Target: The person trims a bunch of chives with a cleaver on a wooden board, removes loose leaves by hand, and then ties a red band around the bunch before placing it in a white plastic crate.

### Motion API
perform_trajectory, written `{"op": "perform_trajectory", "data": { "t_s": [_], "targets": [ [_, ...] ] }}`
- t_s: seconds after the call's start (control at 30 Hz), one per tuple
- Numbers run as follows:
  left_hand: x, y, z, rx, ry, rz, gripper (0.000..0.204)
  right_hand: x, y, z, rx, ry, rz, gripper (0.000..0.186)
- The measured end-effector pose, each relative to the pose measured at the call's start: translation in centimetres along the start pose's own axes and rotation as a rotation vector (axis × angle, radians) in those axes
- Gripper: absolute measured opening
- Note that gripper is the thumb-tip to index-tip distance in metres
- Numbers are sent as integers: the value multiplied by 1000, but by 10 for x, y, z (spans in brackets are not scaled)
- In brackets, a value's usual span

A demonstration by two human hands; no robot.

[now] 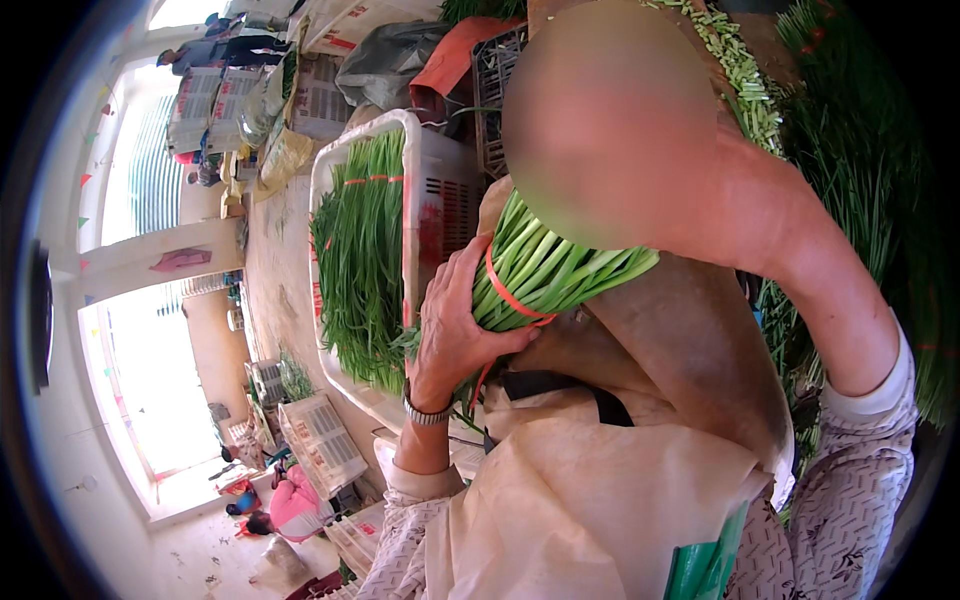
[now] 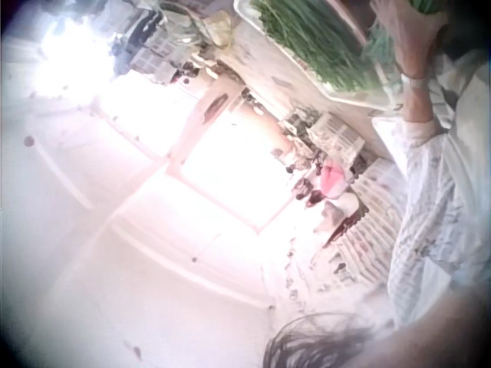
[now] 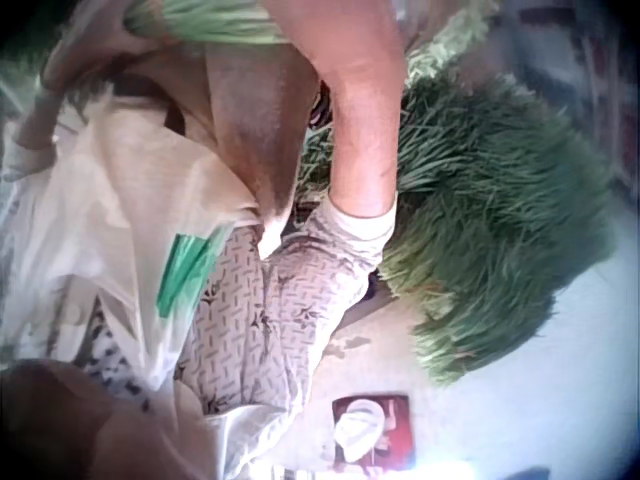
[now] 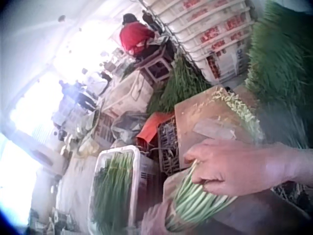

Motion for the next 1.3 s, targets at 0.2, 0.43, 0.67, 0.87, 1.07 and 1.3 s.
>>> {"op": "perform_trajectory", "data": {
  "t_s": [0.2, 0.43, 0.67, 0.87, 1.07, 1.3],
  "targets": [
    [-1, -1, 3, 33, -16, 16, 98, 17, 2, -28, -211, 14, -86, 9],
    [-9, 12, 26, 309, -10, 57, 117, 5, -3, -20, -165, -64, -54, 10],
    [0, -2, 20, 236, 22, 20, 113, -13, -2, 8, 163, -154, 283, 14],
    [1, -3, -5, -21, -80, 122, 101, -68, -15, 72, 577, -479, 457, 17],
    [-1, -9, -29, -83, 16, 55, 104, -85, -33, 52, 168, -516, 431, 9],
    [-1, -8, -33, -125, 98, 46, 105, -60, -28, -2, 566, -359, 481, 26]
  ]
}}
Point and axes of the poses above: each hand's wrist, its own x-axis towards the middle knuckle, its own y-axis out of the back of the hand, z = x × y, the point moved 3 cm from there along x, towards the middle knuckle, and after that the axes turned 5 degrees about -x, right-handed, at the moved point
